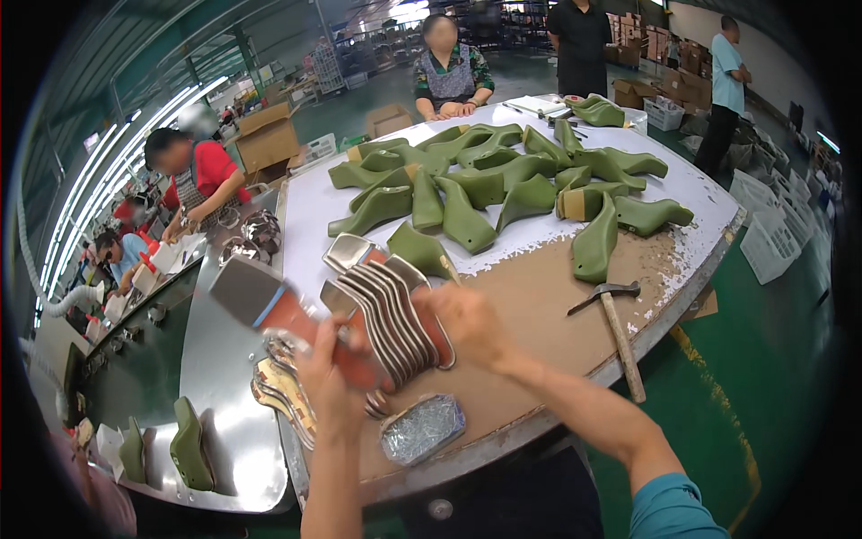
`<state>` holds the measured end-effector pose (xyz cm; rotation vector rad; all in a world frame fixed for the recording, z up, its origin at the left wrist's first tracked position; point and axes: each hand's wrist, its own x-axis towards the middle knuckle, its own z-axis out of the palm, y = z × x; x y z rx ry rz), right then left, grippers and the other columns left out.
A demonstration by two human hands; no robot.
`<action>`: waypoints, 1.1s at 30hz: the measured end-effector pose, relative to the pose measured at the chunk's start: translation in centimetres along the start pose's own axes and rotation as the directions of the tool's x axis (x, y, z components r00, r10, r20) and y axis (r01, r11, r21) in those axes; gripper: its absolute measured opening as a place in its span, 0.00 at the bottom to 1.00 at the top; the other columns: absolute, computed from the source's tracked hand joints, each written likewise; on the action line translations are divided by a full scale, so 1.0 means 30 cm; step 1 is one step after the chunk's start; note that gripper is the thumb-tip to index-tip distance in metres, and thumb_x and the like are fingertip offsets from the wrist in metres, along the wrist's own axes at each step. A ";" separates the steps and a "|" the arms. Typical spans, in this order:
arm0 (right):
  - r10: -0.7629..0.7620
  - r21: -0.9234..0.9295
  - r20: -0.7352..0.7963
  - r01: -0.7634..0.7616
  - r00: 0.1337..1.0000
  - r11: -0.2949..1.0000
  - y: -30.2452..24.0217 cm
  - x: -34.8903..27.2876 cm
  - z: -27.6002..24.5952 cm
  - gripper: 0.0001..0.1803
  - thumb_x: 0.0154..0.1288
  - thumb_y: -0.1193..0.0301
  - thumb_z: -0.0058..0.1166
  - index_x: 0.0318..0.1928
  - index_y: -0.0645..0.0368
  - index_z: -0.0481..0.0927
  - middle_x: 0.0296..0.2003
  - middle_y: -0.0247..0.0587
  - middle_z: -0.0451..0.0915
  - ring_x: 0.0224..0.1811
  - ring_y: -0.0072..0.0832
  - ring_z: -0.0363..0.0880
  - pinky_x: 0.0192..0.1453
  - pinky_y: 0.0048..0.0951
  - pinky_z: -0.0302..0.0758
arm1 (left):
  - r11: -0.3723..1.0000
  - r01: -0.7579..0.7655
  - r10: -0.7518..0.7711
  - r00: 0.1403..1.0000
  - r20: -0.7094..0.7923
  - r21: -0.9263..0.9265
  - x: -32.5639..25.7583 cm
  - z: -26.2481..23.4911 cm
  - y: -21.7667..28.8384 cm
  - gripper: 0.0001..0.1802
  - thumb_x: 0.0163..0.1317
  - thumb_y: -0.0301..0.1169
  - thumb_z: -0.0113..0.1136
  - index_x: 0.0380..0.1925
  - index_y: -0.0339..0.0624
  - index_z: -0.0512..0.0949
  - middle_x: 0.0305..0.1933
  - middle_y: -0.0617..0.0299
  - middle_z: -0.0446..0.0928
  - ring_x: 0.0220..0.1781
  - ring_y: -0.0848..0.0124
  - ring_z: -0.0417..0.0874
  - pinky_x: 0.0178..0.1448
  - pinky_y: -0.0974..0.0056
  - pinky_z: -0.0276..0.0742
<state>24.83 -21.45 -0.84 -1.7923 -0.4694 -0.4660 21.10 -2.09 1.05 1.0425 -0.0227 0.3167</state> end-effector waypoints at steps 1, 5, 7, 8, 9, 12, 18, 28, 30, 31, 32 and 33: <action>0.053 -0.028 -0.093 -0.056 0.994 0.998 0.080 0.046 -0.043 0.14 0.69 0.65 0.47 0.44 0.62 0.78 0.39 0.51 0.77 0.41 0.47 0.77 0.48 0.41 0.73 | 0.997 -0.051 0.053 0.998 -0.023 0.062 -0.043 -0.030 0.016 0.13 0.70 0.39 0.46 0.43 0.42 0.72 0.30 0.66 0.74 0.24 0.74 0.74 0.26 0.68 0.72; 0.003 -0.472 -0.382 -0.197 0.924 0.859 0.392 0.193 -0.225 0.19 0.65 0.65 0.50 0.56 0.53 0.74 0.52 0.49 0.73 0.53 0.47 0.72 0.56 0.44 0.69 | 0.984 0.177 -0.178 0.982 -0.063 -0.018 -0.316 -0.261 0.119 0.20 0.70 0.42 0.45 0.57 0.46 0.66 0.40 0.63 0.75 0.22 0.71 0.76 0.23 0.66 0.75; -0.020 -0.642 -0.361 -0.233 0.932 0.730 0.462 0.250 -0.294 0.21 0.63 0.68 0.50 0.58 0.51 0.72 0.57 0.48 0.69 0.56 0.47 0.70 0.59 0.46 0.67 | 0.972 0.171 -0.090 0.905 -0.417 0.163 -0.472 -0.367 0.107 0.27 0.70 0.50 0.43 0.52 0.36 0.70 0.42 0.50 0.79 0.29 0.66 0.79 0.30 0.59 0.78; -0.024 -0.711 -0.355 -0.253 0.935 0.656 0.499 0.276 -0.337 0.23 0.62 0.70 0.51 0.59 0.50 0.72 0.59 0.48 0.67 0.58 0.47 0.68 0.60 0.47 0.66 | 0.948 0.245 -0.154 0.912 -0.381 0.205 -0.556 -0.448 0.098 0.29 0.69 0.53 0.43 0.54 0.36 0.69 0.43 0.50 0.78 0.30 0.64 0.80 0.33 0.58 0.79; -0.159 -0.870 -0.201 -0.101 0.967 0.482 0.540 0.310 -0.377 0.24 0.61 0.71 0.51 0.59 0.49 0.72 0.60 0.47 0.65 0.58 0.47 0.68 0.62 0.47 0.65 | 0.917 0.308 -0.208 0.912 -0.353 0.253 -0.612 -0.505 0.105 0.32 0.69 0.55 0.42 0.56 0.37 0.68 0.45 0.50 0.77 0.31 0.63 0.80 0.36 0.57 0.79; -0.360 -0.949 0.281 0.314 0.890 0.035 0.635 0.426 -0.423 0.21 0.57 0.75 0.50 0.54 0.48 0.76 0.56 0.45 0.70 0.56 0.42 0.71 0.68 0.44 0.61 | 0.911 0.320 -0.174 0.871 -0.459 0.260 -0.667 -0.479 0.148 0.32 0.69 0.54 0.43 0.58 0.38 0.67 0.45 0.49 0.77 0.36 0.62 0.79 0.42 0.58 0.77; -0.166 -0.746 0.622 0.643 0.766 0.173 0.585 0.413 -0.409 0.07 0.55 0.74 0.52 0.36 0.53 0.78 0.35 0.37 0.78 0.48 0.35 0.76 0.66 0.47 0.62 | 0.923 0.274 -0.132 0.886 -0.445 0.272 -0.755 -0.373 0.169 0.28 0.68 0.41 0.50 0.65 0.42 0.60 0.52 0.54 0.73 0.48 0.64 0.78 0.44 0.62 0.78; -0.053 0.071 -0.003 0.053 0.999 0.996 -0.220 0.049 -0.432 0.15 0.67 0.66 0.55 0.47 0.63 0.73 0.37 0.32 0.78 0.37 0.16 0.74 0.44 0.19 0.72 | 0.967 0.036 -0.038 0.999 0.004 0.252 -0.398 -0.034 0.057 0.24 0.68 0.35 0.47 0.59 0.37 0.57 0.50 0.47 0.73 0.47 0.59 0.81 0.48 0.59 0.80; -0.022 0.246 0.060 0.006 0.998 0.969 -0.312 -0.026 -0.260 0.14 0.66 0.66 0.56 0.47 0.62 0.73 0.37 0.33 0.78 0.37 0.18 0.75 0.44 0.20 0.72 | 0.955 0.136 -0.193 0.960 0.203 0.263 -0.440 0.014 0.062 0.32 0.68 0.52 0.47 0.59 0.38 0.59 0.53 0.48 0.72 0.50 0.64 0.78 0.51 0.61 0.77; -0.003 0.323 0.090 -0.027 0.996 0.946 -0.372 -0.059 -0.160 0.14 0.66 0.66 0.57 0.46 0.62 0.73 0.37 0.34 0.78 0.37 0.19 0.75 0.44 0.21 0.72 | 0.947 0.056 -0.130 0.967 0.219 0.317 -0.482 0.038 0.038 0.40 0.64 0.61 0.46 0.61 0.38 0.59 0.55 0.47 0.71 0.50 0.60 0.79 0.54 0.56 0.77; -0.049 0.195 0.090 0.031 0.995 0.980 -0.400 -0.094 -0.095 0.15 0.65 0.67 0.57 0.46 0.62 0.73 0.39 0.37 0.78 0.41 0.22 0.75 0.46 0.24 0.72 | 0.940 0.341 -0.331 0.900 0.284 0.014 -0.534 0.067 0.050 0.42 0.62 0.62 0.47 0.62 0.38 0.58 0.55 0.46 0.71 0.51 0.57 0.79 0.56 0.54 0.77; -0.099 0.088 0.109 0.089 0.989 0.992 -0.415 -0.128 -0.020 0.15 0.64 0.67 0.58 0.46 0.62 0.74 0.42 0.39 0.78 0.45 0.24 0.75 0.49 0.28 0.73 | 0.769 0.585 -0.476 0.793 0.380 -0.259 -0.595 0.091 0.080 0.44 0.60 0.64 0.47 0.63 0.38 0.58 0.55 0.45 0.70 0.52 0.54 0.78 0.57 0.51 0.77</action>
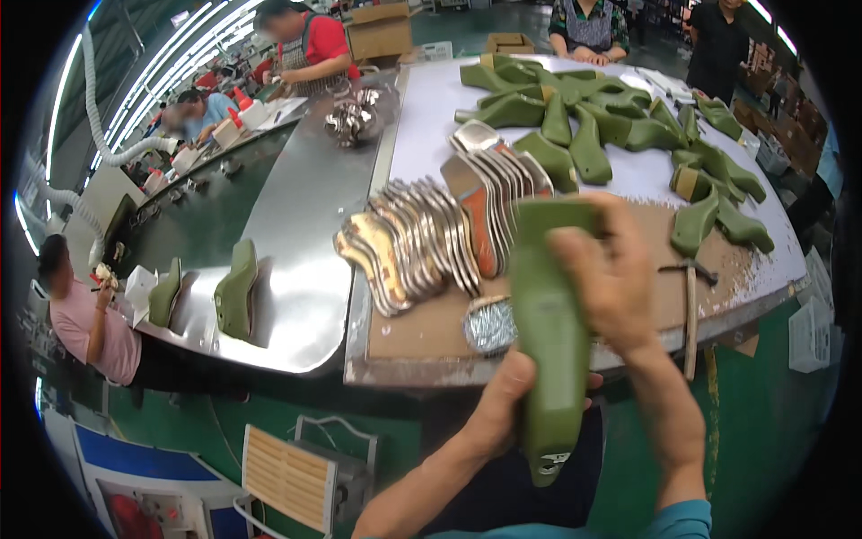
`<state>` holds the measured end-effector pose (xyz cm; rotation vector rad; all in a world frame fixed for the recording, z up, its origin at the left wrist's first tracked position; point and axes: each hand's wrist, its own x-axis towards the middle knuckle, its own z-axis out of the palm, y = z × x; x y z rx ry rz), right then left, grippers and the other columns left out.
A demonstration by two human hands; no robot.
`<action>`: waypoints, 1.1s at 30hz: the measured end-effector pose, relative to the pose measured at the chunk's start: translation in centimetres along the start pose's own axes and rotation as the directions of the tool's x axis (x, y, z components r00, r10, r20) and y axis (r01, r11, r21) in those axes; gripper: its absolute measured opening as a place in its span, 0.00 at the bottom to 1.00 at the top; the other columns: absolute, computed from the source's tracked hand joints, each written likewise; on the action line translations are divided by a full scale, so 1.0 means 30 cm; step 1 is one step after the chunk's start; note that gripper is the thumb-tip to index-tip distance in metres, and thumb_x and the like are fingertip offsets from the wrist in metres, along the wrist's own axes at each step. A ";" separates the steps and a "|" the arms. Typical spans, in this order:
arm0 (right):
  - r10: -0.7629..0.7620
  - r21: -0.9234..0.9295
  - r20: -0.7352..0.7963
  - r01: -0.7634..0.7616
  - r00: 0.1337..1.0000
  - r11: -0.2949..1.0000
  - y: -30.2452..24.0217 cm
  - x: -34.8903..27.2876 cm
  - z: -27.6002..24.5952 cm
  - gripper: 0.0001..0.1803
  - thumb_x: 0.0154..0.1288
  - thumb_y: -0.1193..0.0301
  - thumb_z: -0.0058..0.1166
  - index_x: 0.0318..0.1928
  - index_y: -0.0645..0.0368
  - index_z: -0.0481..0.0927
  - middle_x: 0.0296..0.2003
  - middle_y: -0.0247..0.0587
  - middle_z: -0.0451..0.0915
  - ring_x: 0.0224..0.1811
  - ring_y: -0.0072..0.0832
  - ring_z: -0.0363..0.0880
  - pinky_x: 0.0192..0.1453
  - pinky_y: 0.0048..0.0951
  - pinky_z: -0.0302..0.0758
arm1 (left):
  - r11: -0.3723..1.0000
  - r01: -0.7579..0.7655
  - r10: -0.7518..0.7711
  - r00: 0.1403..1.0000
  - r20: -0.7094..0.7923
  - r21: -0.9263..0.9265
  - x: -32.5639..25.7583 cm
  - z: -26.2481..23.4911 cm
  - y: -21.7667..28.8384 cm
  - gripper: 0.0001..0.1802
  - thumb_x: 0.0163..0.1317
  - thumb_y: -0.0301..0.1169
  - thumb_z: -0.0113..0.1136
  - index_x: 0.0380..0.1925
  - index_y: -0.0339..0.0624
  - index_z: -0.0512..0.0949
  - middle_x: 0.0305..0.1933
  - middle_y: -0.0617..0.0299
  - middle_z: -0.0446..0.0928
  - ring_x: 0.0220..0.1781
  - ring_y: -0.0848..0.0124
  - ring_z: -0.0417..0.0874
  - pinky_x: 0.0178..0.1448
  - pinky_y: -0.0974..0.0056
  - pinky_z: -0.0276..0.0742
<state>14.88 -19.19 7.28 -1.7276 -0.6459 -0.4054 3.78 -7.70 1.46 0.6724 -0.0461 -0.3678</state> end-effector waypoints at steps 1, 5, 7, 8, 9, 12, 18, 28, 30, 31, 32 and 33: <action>-0.230 -0.347 0.015 0.220 0.973 0.912 -0.003 -0.029 0.078 0.19 0.64 0.65 0.58 0.51 0.62 0.72 0.47 0.42 0.75 0.51 0.27 0.72 0.54 0.30 0.70 | 0.998 -0.062 0.061 0.994 -0.095 -0.003 -0.051 -0.009 -0.015 0.45 0.59 0.63 0.48 0.64 0.39 0.57 0.56 0.45 0.70 0.53 0.52 0.78 0.57 0.49 0.77; -0.187 -0.281 0.063 0.197 0.980 0.939 -0.004 -0.236 0.168 0.35 0.62 0.58 0.61 0.63 0.62 0.64 0.60 0.45 0.64 0.63 0.33 0.64 0.65 0.34 0.63 | 0.951 -0.248 0.195 0.945 -0.262 -0.187 -0.175 -0.107 -0.013 0.39 0.60 0.54 0.43 0.61 0.34 0.61 0.56 0.45 0.71 0.53 0.56 0.78 0.55 0.52 0.77; 0.291 0.278 0.191 -0.335 0.938 0.900 0.027 -0.429 0.151 0.44 0.59 0.61 0.65 0.68 0.62 0.55 0.62 0.49 0.63 0.64 0.36 0.64 0.67 0.39 0.61 | 0.918 -0.337 0.302 0.935 -0.184 -0.208 -0.186 -0.142 -0.001 0.39 0.58 0.54 0.42 0.61 0.33 0.63 0.56 0.45 0.71 0.52 0.57 0.78 0.55 0.55 0.77; 0.303 0.628 0.509 -0.588 0.806 0.510 0.025 -0.515 0.136 0.49 0.60 0.58 0.63 0.70 0.66 0.48 0.64 0.50 0.60 0.66 0.37 0.62 0.69 0.39 0.58 | 0.911 -0.370 0.345 0.925 -0.159 -0.180 -0.166 -0.146 -0.007 0.39 0.58 0.53 0.43 0.61 0.33 0.63 0.57 0.45 0.70 0.53 0.58 0.78 0.56 0.57 0.76; 0.343 0.590 0.524 -0.623 0.779 0.514 0.027 -0.566 0.129 0.49 0.61 0.55 0.62 0.69 0.68 0.47 0.61 0.47 0.63 0.64 0.35 0.64 0.69 0.36 0.58 | 0.902 -0.404 0.386 0.913 -0.133 -0.153 -0.145 -0.146 -0.011 0.39 0.57 0.52 0.44 0.61 0.32 0.63 0.57 0.45 0.70 0.53 0.58 0.77 0.57 0.58 0.75; 0.392 0.415 0.611 -0.701 0.687 0.580 -0.005 -0.554 0.038 0.40 0.61 0.56 0.62 0.63 0.66 0.57 0.57 0.46 0.68 0.64 0.29 0.63 0.67 0.34 0.60 | 0.893 -0.450 0.449 0.893 -0.039 -0.021 -0.092 -0.134 0.001 0.41 0.56 0.49 0.47 0.65 0.33 0.58 0.62 0.42 0.65 0.62 0.54 0.71 0.63 0.51 0.72; -0.045 0.007 0.335 0.046 0.941 0.999 0.121 -0.528 0.049 0.37 0.46 0.77 0.70 0.56 0.57 0.62 0.49 0.52 0.70 0.53 0.47 0.73 0.53 0.38 0.73 | 0.531 -0.762 0.822 0.569 -0.006 0.370 -0.129 -0.173 0.133 0.45 0.63 0.59 0.49 0.71 0.45 0.47 0.62 0.42 0.65 0.60 0.52 0.72 0.63 0.53 0.72; -0.118 -0.184 0.493 0.236 0.862 0.954 0.171 -0.602 0.184 0.36 0.37 0.83 0.67 0.50 0.52 0.68 0.48 0.49 0.70 0.46 0.49 0.74 0.47 0.42 0.76 | 0.471 -0.196 0.831 0.426 -0.358 0.860 -0.413 -0.447 0.022 0.19 0.65 0.25 0.50 0.56 0.35 0.70 0.53 0.49 0.73 0.53 0.59 0.77 0.57 0.57 0.75; -0.130 -0.205 0.464 0.249 0.876 0.947 0.171 -0.600 0.192 0.35 0.37 0.84 0.66 0.50 0.53 0.69 0.48 0.50 0.71 0.44 0.48 0.74 0.46 0.42 0.76 | -0.077 -0.001 0.811 0.581 0.064 0.997 -0.317 -0.337 0.138 0.15 0.62 0.24 0.53 0.49 0.35 0.75 0.50 0.50 0.76 0.49 0.60 0.79 0.54 0.59 0.75; -0.106 -0.231 0.450 0.230 0.887 0.945 0.160 -0.608 0.178 0.35 0.37 0.84 0.66 0.50 0.54 0.69 0.48 0.50 0.71 0.44 0.48 0.74 0.46 0.42 0.76 | -0.364 0.043 0.697 0.675 0.242 0.931 -0.229 -0.295 0.200 0.13 0.60 0.23 0.55 0.45 0.35 0.78 0.49 0.51 0.77 0.47 0.61 0.80 0.53 0.61 0.75; -0.098 -0.232 0.438 0.218 0.894 0.948 0.148 -0.612 0.182 0.35 0.37 0.84 0.66 0.50 0.54 0.69 0.48 0.50 0.71 0.44 0.48 0.74 0.46 0.42 0.76 | -0.312 -0.043 0.594 0.771 0.230 0.949 -0.133 -0.268 0.211 0.12 0.58 0.24 0.57 0.42 0.36 0.80 0.46 0.52 0.78 0.45 0.60 0.81 0.52 0.62 0.76; -0.093 -0.240 0.446 0.220 0.890 0.946 0.148 -0.612 0.184 0.34 0.38 0.83 0.66 0.50 0.55 0.69 0.48 0.51 0.71 0.45 0.48 0.74 0.47 0.42 0.76 | -0.248 -0.118 0.481 0.846 0.228 0.962 -0.026 -0.243 0.198 0.11 0.56 0.25 0.59 0.40 0.38 0.81 0.43 0.53 0.80 0.42 0.59 0.82 0.50 0.63 0.76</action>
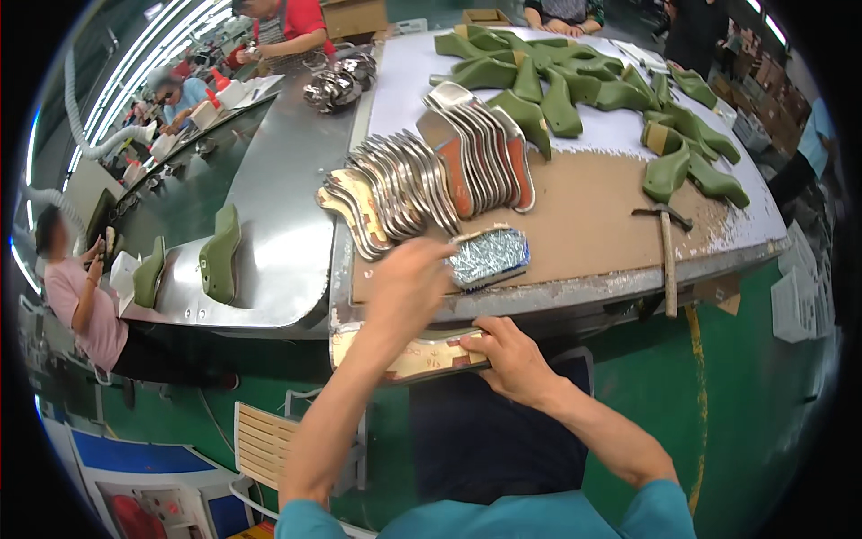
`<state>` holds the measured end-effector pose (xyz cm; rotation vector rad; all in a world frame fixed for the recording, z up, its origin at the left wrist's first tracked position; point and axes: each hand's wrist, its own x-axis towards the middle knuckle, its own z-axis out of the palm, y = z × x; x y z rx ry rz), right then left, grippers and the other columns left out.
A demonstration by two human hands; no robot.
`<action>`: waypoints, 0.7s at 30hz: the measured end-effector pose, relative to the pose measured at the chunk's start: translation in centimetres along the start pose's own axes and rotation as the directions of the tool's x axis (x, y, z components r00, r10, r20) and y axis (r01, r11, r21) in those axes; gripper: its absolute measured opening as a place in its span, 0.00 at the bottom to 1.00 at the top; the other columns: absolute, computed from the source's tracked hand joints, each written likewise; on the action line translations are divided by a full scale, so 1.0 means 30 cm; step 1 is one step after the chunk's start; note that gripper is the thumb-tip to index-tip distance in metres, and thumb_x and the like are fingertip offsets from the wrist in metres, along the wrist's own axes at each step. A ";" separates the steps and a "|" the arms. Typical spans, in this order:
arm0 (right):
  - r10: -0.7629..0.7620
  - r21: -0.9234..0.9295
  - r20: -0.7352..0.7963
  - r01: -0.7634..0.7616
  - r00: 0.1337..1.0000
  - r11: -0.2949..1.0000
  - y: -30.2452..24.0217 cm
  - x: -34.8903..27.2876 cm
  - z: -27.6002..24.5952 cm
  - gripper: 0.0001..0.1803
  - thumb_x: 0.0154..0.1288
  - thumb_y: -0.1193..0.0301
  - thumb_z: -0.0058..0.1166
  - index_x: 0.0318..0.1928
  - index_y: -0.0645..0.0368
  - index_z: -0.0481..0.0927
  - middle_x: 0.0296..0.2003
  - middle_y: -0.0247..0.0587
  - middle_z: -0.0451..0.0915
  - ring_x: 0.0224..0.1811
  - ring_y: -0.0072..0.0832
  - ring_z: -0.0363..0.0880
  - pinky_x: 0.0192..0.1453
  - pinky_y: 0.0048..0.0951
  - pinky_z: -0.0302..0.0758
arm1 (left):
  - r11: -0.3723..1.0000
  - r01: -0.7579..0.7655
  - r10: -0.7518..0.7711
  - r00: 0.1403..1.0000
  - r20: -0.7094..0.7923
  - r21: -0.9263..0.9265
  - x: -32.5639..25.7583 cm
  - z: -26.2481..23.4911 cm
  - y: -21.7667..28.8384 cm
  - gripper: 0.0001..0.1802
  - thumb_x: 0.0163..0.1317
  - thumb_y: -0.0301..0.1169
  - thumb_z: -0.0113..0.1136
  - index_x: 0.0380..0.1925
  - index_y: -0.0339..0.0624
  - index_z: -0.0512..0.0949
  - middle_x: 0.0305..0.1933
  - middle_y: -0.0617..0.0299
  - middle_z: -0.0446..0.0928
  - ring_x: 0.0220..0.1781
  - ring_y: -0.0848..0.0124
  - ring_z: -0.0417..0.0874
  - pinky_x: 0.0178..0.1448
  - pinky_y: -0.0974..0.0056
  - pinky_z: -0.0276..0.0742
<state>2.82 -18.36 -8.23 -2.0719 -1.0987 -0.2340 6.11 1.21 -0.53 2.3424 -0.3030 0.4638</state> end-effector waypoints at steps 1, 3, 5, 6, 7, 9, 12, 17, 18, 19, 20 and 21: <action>0.018 0.005 -0.019 -0.018 1.000 1.000 -0.007 0.002 -0.005 0.32 0.42 0.80 0.64 0.51 0.51 0.70 0.46 0.47 0.70 0.43 0.46 0.73 0.45 0.42 0.74 | 0.994 0.012 -0.025 0.993 0.117 0.109 0.075 0.056 0.002 0.11 0.55 0.30 0.62 0.39 0.40 0.83 0.39 0.52 0.81 0.42 0.57 0.82 0.48 0.60 0.76; 0.020 0.011 -0.033 -0.020 0.999 1.000 -0.025 0.012 0.000 0.31 0.43 0.79 0.65 0.51 0.51 0.71 0.46 0.48 0.70 0.43 0.46 0.73 0.45 0.42 0.75 | 0.961 0.052 -0.141 0.936 0.323 0.270 0.170 0.161 -0.058 0.14 0.51 0.37 0.66 0.37 0.44 0.84 0.35 0.52 0.82 0.40 0.54 0.82 0.47 0.54 0.76; 0.030 0.015 -0.048 -0.029 0.998 0.999 -0.024 0.006 0.006 0.29 0.44 0.78 0.64 0.50 0.52 0.71 0.45 0.48 0.70 0.42 0.45 0.73 0.45 0.41 0.75 | 0.946 0.009 -0.144 0.907 0.396 0.325 0.203 0.200 -0.059 0.12 0.51 0.37 0.66 0.34 0.46 0.85 0.31 0.54 0.82 0.37 0.55 0.83 0.45 0.55 0.77; 0.032 0.020 -0.050 -0.031 0.998 0.999 -0.024 0.004 0.008 0.29 0.44 0.79 0.64 0.50 0.52 0.71 0.45 0.48 0.70 0.42 0.44 0.73 0.45 0.41 0.75 | 0.950 0.019 -0.143 0.913 0.382 0.311 0.210 0.206 -0.066 0.11 0.51 0.37 0.66 0.33 0.46 0.85 0.31 0.54 0.82 0.36 0.56 0.83 0.44 0.55 0.77; 0.034 0.025 -0.052 -0.032 0.998 0.999 -0.021 0.004 0.011 0.28 0.45 0.79 0.63 0.50 0.52 0.72 0.45 0.48 0.70 0.42 0.44 0.73 0.45 0.41 0.75 | 0.954 0.029 -0.143 0.919 0.367 0.298 0.216 0.202 -0.077 0.10 0.51 0.37 0.66 0.33 0.46 0.85 0.30 0.54 0.82 0.35 0.57 0.84 0.43 0.56 0.77; 0.046 0.036 -0.061 -0.044 0.997 0.998 -0.014 -0.007 0.016 0.28 0.44 0.80 0.62 0.50 0.52 0.73 0.45 0.48 0.70 0.42 0.43 0.73 0.45 0.40 0.75 | 0.973 0.058 -0.134 0.930 0.341 0.224 0.209 0.206 -0.087 0.09 0.51 0.36 0.66 0.32 0.46 0.85 0.28 0.55 0.82 0.33 0.58 0.84 0.42 0.57 0.77; 0.051 0.043 -0.076 -0.047 0.996 0.998 -0.012 -0.010 0.015 0.27 0.44 0.80 0.61 0.49 0.53 0.74 0.45 0.48 0.71 0.42 0.43 0.73 0.46 0.40 0.75 | 0.988 0.118 -0.143 0.937 0.318 0.095 0.201 0.193 -0.079 0.08 0.53 0.33 0.64 0.31 0.44 0.85 0.29 0.53 0.82 0.33 0.58 0.83 0.40 0.60 0.77; 0.039 0.036 -0.071 -0.036 0.997 0.999 -0.019 -0.004 0.016 0.26 0.46 0.80 0.58 0.49 0.52 0.75 0.45 0.48 0.71 0.42 0.43 0.73 0.46 0.40 0.75 | 0.993 -0.093 0.073 0.972 0.224 0.077 0.186 0.160 -0.070 0.10 0.56 0.28 0.62 0.37 0.36 0.82 0.34 0.49 0.81 0.36 0.61 0.84 0.41 0.62 0.77; 0.032 0.032 -0.067 -0.030 0.997 0.999 -0.018 -0.002 0.017 0.26 0.46 0.80 0.58 0.50 0.53 0.75 0.45 0.48 0.71 0.43 0.43 0.73 0.46 0.40 0.75 | 0.993 -0.108 0.096 0.971 0.218 0.047 0.183 0.143 -0.054 0.10 0.57 0.28 0.61 0.38 0.35 0.81 0.35 0.48 0.81 0.36 0.62 0.84 0.41 0.62 0.76; 0.023 0.029 -0.062 -0.021 0.998 0.999 -0.018 0.002 0.017 0.25 0.47 0.80 0.58 0.50 0.53 0.75 0.45 0.48 0.71 0.43 0.43 0.73 0.46 0.40 0.75 | 1.000 -0.009 0.007 0.974 0.225 0.009 0.163 0.116 -0.034 0.10 0.57 0.26 0.61 0.39 0.34 0.81 0.35 0.50 0.81 0.36 0.65 0.84 0.41 0.64 0.77; 0.031 0.022 -0.062 -0.029 0.998 0.999 -0.012 -0.003 0.014 0.25 0.47 0.80 0.57 0.50 0.53 0.75 0.45 0.48 0.71 0.43 0.43 0.74 0.46 0.40 0.75 | 0.996 0.087 -0.075 0.965 0.250 -0.036 0.146 0.076 0.044 0.11 0.58 0.25 0.61 0.40 0.34 0.81 0.34 0.51 0.81 0.37 0.68 0.84 0.41 0.65 0.77; 0.046 0.014 -0.063 -0.045 0.997 0.999 -0.009 -0.007 0.010 0.25 0.47 0.80 0.57 0.50 0.53 0.75 0.45 0.48 0.71 0.43 0.43 0.74 0.46 0.40 0.75 | 0.980 0.183 -0.156 0.947 0.283 -0.074 0.121 0.049 0.095 0.11 0.58 0.24 0.61 0.41 0.33 0.80 0.34 0.53 0.82 0.37 0.71 0.84 0.41 0.66 0.77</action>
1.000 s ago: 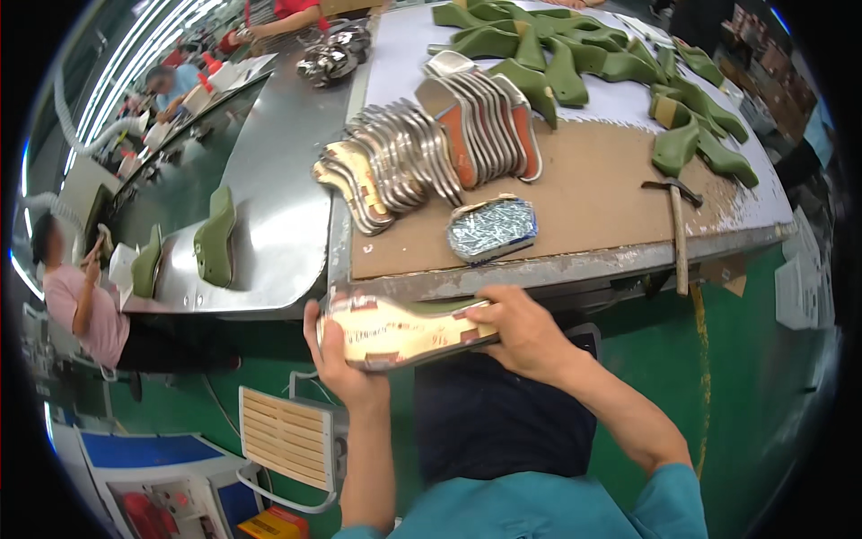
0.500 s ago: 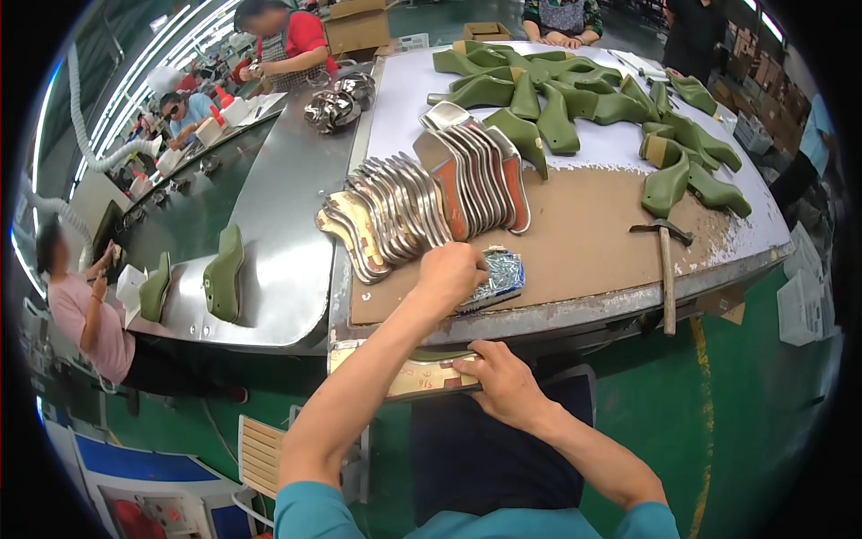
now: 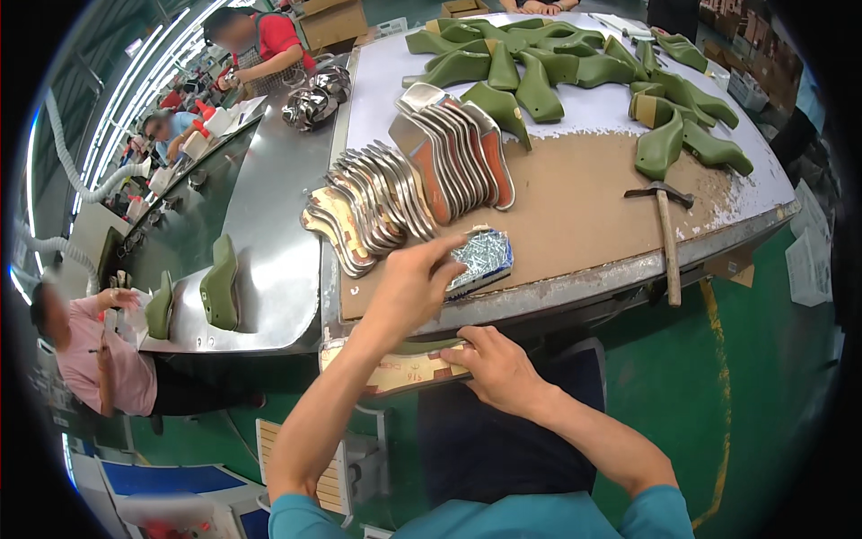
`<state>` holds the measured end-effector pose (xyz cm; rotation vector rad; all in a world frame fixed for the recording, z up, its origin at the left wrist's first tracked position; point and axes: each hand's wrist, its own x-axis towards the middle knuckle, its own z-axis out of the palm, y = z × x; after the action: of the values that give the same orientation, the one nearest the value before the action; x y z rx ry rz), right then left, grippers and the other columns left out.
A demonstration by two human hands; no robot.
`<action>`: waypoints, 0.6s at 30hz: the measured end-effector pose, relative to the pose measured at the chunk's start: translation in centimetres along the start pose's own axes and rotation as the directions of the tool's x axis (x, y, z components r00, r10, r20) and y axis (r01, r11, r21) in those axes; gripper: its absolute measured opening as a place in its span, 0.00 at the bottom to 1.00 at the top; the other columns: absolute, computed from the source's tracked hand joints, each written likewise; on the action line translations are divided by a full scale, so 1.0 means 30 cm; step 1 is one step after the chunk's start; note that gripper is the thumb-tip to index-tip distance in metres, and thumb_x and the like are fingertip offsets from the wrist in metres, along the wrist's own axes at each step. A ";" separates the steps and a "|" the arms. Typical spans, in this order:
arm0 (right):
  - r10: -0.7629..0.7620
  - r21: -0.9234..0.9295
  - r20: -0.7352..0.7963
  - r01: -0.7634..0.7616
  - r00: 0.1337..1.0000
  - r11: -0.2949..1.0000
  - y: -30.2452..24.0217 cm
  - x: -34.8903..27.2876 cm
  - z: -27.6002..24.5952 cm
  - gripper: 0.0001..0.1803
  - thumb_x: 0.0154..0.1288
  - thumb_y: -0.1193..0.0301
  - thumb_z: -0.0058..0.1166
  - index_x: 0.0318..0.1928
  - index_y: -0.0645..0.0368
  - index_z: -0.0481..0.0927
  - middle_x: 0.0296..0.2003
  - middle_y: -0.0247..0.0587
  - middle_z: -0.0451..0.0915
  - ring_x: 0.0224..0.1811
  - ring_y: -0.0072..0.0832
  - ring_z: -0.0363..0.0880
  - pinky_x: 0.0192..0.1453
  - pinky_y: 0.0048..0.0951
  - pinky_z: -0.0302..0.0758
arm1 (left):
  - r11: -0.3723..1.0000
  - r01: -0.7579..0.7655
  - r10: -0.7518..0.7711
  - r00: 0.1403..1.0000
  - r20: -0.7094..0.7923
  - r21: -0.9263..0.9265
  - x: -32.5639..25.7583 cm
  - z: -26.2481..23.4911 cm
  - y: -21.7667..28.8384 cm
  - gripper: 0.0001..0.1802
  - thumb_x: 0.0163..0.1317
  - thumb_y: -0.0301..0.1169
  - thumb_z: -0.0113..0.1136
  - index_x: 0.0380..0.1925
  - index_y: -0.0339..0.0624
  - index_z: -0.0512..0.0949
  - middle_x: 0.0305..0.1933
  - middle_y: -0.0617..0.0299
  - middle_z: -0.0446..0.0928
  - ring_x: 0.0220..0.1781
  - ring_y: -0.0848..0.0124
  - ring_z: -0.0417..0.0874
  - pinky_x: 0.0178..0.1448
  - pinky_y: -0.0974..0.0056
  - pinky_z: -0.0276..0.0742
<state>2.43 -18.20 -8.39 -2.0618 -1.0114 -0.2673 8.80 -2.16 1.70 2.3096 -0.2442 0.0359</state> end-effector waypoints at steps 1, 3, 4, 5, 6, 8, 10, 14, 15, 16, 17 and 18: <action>0.014 -0.007 -0.004 -0.014 1.000 1.000 0.000 -0.002 -0.008 0.25 0.47 0.80 0.57 0.50 0.53 0.75 0.45 0.48 0.71 0.43 0.42 0.74 0.45 0.40 0.76 | 0.999 -0.002 0.002 1.000 0.000 -0.042 -0.044 -0.002 0.011 0.11 0.58 0.23 0.61 0.41 0.33 0.81 0.34 0.54 0.82 0.37 0.72 0.83 0.42 0.67 0.77; 0.037 -0.021 0.051 -0.036 0.998 0.999 0.008 -0.008 -0.008 0.24 0.50 0.77 0.59 0.51 0.54 0.74 0.47 0.48 0.71 0.46 0.43 0.74 0.49 0.40 0.74 | 0.993 0.002 -0.004 1.000 -0.015 -0.115 -0.161 -0.003 0.013 0.11 0.58 0.21 0.61 0.42 0.33 0.81 0.35 0.57 0.83 0.38 0.76 0.82 0.43 0.70 0.77; 0.045 0.026 0.054 -0.046 0.998 0.999 0.008 -0.009 -0.016 0.24 0.51 0.75 0.60 0.52 0.55 0.73 0.48 0.48 0.71 0.47 0.44 0.73 0.50 0.41 0.73 | 0.990 0.005 -0.009 1.000 -0.030 -0.141 -0.208 0.013 0.005 0.11 0.58 0.21 0.61 0.42 0.34 0.81 0.36 0.57 0.83 0.39 0.75 0.83 0.44 0.70 0.77; 0.045 0.074 0.061 -0.050 0.997 0.996 0.001 -0.006 -0.028 0.25 0.52 0.73 0.61 0.53 0.55 0.72 0.48 0.49 0.71 0.49 0.45 0.73 0.52 0.41 0.72 | 0.986 0.010 -0.018 0.999 -0.052 -0.164 -0.258 0.028 -0.007 0.11 0.58 0.20 0.60 0.42 0.34 0.81 0.36 0.57 0.83 0.39 0.75 0.83 0.45 0.70 0.78; 0.043 0.120 0.069 -0.051 0.997 0.992 0.001 0.000 -0.040 0.26 0.53 0.71 0.62 0.53 0.56 0.71 0.49 0.49 0.72 0.50 0.45 0.73 0.54 0.41 0.71 | 0.982 0.012 -0.026 0.997 -0.076 -0.190 -0.293 0.038 -0.017 0.11 0.58 0.20 0.60 0.42 0.34 0.81 0.37 0.57 0.83 0.39 0.74 0.83 0.45 0.70 0.78; 0.119 0.073 -0.055 -0.115 0.991 0.991 0.027 -0.017 -0.135 0.30 0.54 0.61 0.64 0.54 0.60 0.70 0.50 0.51 0.74 0.53 0.48 0.71 0.57 0.43 0.67 | 0.923 0.162 -0.183 0.983 -0.028 -0.349 -0.308 0.052 -0.022 0.08 0.59 0.20 0.60 0.38 0.34 0.81 0.39 0.57 0.83 0.42 0.73 0.83 0.47 0.70 0.78; 0.153 -0.377 -0.281 -0.255 0.948 0.891 0.118 -0.057 -0.264 0.25 0.58 0.63 0.59 0.52 0.63 0.70 0.49 0.54 0.73 0.51 0.51 0.71 0.56 0.46 0.66 | 0.824 0.295 -0.299 0.952 0.072 -0.484 -0.295 0.054 -0.003 0.06 0.60 0.21 0.60 0.36 0.35 0.81 0.41 0.57 0.83 0.47 0.70 0.83 0.51 0.67 0.77; 0.221 -0.771 -0.468 -0.517 0.856 0.371 0.371 -0.173 -0.550 0.24 0.61 0.67 0.53 0.57 0.58 0.69 0.52 0.57 0.70 0.53 0.52 0.69 0.56 0.50 0.65 | 0.997 0.062 -0.061 0.998 0.025 -0.042 -0.280 0.072 -0.028 0.05 0.57 0.26 0.63 0.33 0.39 0.82 0.44 0.58 0.83 0.58 0.62 0.78 0.60 0.60 0.72; 0.355 -0.757 -0.477 -0.581 0.804 0.299 0.432 -0.223 -0.595 0.23 0.62 0.69 0.51 0.59 0.55 0.68 0.52 0.57 0.69 0.53 0.52 0.70 0.54 0.50 0.67 | 0.999 0.040 -0.041 0.999 0.036 0.021 -0.267 0.072 -0.005 0.05 0.56 0.27 0.63 0.33 0.41 0.83 0.45 0.58 0.83 0.59 0.60 0.77 0.62 0.59 0.71; 0.480 -0.744 -0.477 -0.629 0.737 0.226 0.485 -0.254 -0.622 0.23 0.63 0.71 0.49 0.60 0.52 0.68 0.53 0.57 0.69 0.52 0.53 0.71 0.52 0.50 0.69 | 0.996 0.025 -0.029 0.999 0.043 0.085 -0.262 0.073 0.006 0.05 0.55 0.28 0.64 0.33 0.42 0.83 0.45 0.59 0.83 0.61 0.59 0.75 0.63 0.58 0.69; 0.578 -0.713 -0.441 -0.660 0.686 0.239 0.509 -0.259 -0.662 0.23 0.64 0.72 0.48 0.61 0.51 0.67 0.52 0.57 0.69 0.51 0.53 0.72 0.50 0.49 0.71 | 0.995 0.053 -0.058 0.997 0.050 0.086 -0.263 0.076 0.008 0.05 0.55 0.28 0.64 0.32 0.43 0.83 0.45 0.59 0.83 0.61 0.58 0.75 0.63 0.58 0.69; 0.667 -0.681 -0.395 -0.688 0.632 0.249 0.519 -0.250 -0.699 0.24 0.64 0.74 0.46 0.61 0.51 0.67 0.51 0.58 0.70 0.50 0.53 0.72 0.48 0.49 0.72 | 0.993 0.083 -0.088 0.995 0.055 0.087 -0.265 0.075 0.004 0.05 0.54 0.29 0.64 0.32 0.44 0.83 0.44 0.59 0.83 0.61 0.58 0.76 0.62 0.58 0.70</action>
<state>12.14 -43.55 -7.34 -3.0935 0.2652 -0.2986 0.87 -2.58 -0.57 2.4057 -0.1760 -0.0659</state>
